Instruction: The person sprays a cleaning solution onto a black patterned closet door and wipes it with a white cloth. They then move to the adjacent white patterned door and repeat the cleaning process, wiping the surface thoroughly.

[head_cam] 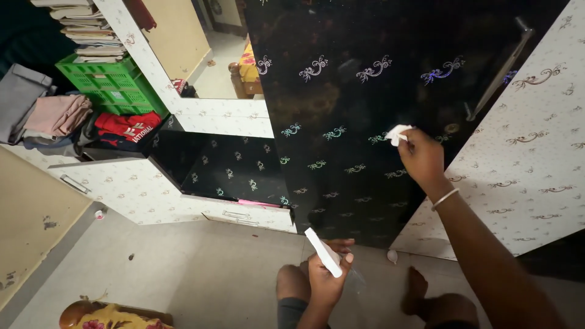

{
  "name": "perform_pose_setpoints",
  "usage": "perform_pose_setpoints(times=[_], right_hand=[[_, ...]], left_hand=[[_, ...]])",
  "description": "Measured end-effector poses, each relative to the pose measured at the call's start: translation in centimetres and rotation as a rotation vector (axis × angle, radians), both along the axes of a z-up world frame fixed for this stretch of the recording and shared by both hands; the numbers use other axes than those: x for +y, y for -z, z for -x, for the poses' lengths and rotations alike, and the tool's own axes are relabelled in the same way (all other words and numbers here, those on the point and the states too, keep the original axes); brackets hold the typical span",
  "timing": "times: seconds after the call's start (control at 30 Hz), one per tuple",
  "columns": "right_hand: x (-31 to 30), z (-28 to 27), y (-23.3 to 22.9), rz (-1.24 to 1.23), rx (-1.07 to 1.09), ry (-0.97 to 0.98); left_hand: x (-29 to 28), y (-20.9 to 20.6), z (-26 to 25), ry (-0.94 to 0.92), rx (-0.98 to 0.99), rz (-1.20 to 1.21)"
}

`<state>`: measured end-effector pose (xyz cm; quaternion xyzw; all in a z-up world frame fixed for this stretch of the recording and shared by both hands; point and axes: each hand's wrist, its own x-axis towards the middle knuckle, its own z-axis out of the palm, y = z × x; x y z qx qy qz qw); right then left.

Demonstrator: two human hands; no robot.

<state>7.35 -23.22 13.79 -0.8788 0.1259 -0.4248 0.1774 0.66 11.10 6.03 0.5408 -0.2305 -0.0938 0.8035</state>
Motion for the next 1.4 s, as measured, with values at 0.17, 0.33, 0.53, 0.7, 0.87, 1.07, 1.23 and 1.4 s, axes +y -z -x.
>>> perform_pose_setpoints(times=[0.17,0.33,0.53,0.7,0.87,1.07,1.23,1.4], right_hand=[[0.1,-2.4,-5.5,0.039,-0.111,-0.052],[-1.3,-3.1,-11.9,0.126,-0.319,-0.063],[-1.6,-2.5,-16.7,0.501,-0.328,0.082],[-0.6,-1.3,-13.6,0.486,-0.027,0.176],[-0.5,0.3,-7.4,0.503,0.126,0.180],[1.0,4.3,1.1,-0.323,0.318,-0.098],[6.6,9.2,7.8,-0.879,0.337,-0.349],[10.3,13.2,9.4,-1.107,0.428,-0.465]], left_hand=[[0.9,-0.6,-0.1,-0.049,0.049,-0.058],[1.3,-0.9,-0.2,-0.071,0.049,-0.092],[0.6,-0.9,-0.2,-0.033,0.088,-0.111],[-0.5,-1.4,0.2,0.008,0.092,-0.133],[-0.8,-1.7,0.8,0.025,0.066,-0.121],[-1.6,-0.4,1.1,0.128,0.002,-0.055],[-2.6,-0.6,1.4,0.155,-0.063,-0.165],[-3.7,-0.9,2.1,0.208,-0.132,-0.186]])
